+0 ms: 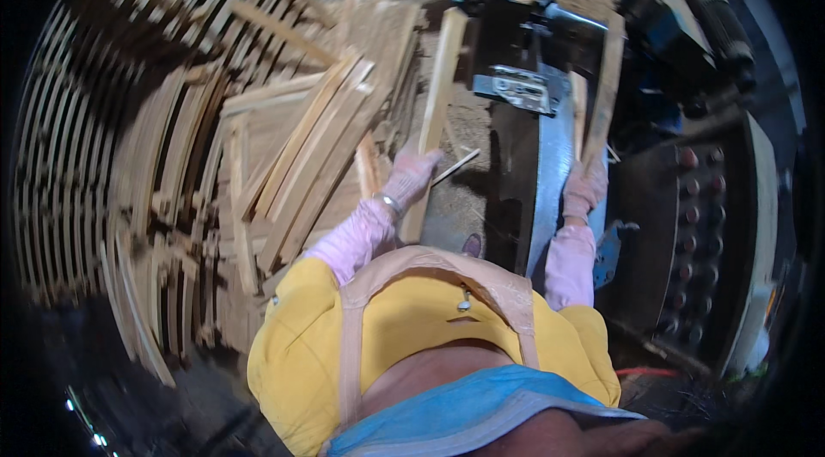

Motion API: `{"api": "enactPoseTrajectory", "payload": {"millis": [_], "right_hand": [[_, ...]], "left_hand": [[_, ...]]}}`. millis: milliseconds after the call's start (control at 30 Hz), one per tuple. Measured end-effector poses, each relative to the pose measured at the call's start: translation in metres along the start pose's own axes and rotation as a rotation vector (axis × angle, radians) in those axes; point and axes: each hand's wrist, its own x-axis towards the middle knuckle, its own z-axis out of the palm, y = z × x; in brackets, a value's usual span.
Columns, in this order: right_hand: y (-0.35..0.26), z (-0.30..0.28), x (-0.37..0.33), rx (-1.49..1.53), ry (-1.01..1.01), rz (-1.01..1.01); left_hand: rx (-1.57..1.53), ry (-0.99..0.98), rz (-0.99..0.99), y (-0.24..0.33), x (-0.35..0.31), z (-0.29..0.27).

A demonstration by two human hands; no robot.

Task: The person operates a jointer machine by feeding wood slats across the blade and then stacks the processed wood pieces onto a large pile.

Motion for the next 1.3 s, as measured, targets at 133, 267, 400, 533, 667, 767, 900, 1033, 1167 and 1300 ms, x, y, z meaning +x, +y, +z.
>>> {"api": "enactPoseTrajectory", "payload": {"millis": [133, 267, 400, 533, 667, 767, 900, 1033, 1167, 1300], "right_hand": [[0.016, -0.042, -0.075, 0.136, 0.066, -0.198], [0.059, -0.094, -0.188, 0.045, -0.144, -0.156], [0.080, -0.111, -0.241, -0.069, -0.127, -0.139], [0.052, -0.091, -0.180, -0.066, 0.104, -0.268], [0.020, -0.052, -0.079, -0.132, 0.020, -0.276], [0.015, -0.020, -0.035, -0.146, 0.023, -0.337], [-0.004, -0.001, 0.014, -0.106, 0.002, -0.387], [-0.101, -0.017, 0.025, -0.015, -0.137, -0.180], [-0.197, -0.032, -0.072, 0.874, -0.808, -0.702], [-0.171, -0.042, -0.142, 1.111, -0.996, -0.265]], "left_hand": [[0.556, 0.101, 0.018, 0.007, 0.027, -0.093], [1.138, 0.213, -0.160, -0.007, 0.027, -0.206], [1.280, 0.226, -0.300, -0.049, 0.025, -0.282], [1.093, 0.106, -0.434, -0.089, 0.020, -0.322], [1.017, -0.037, -0.526, -0.091, 0.011, -0.337], [1.038, 0.056, -0.508, -0.071, -0.004, -0.343], [0.968, 0.248, -0.526, -0.035, -0.020, -0.343], [0.310, 0.192, -0.236, 0.002, -0.008, -0.283], [-0.612, -0.025, -0.102, 0.037, 0.016, -0.138], [-0.828, -0.331, -0.078, 0.062, 0.014, 0.006]]}}
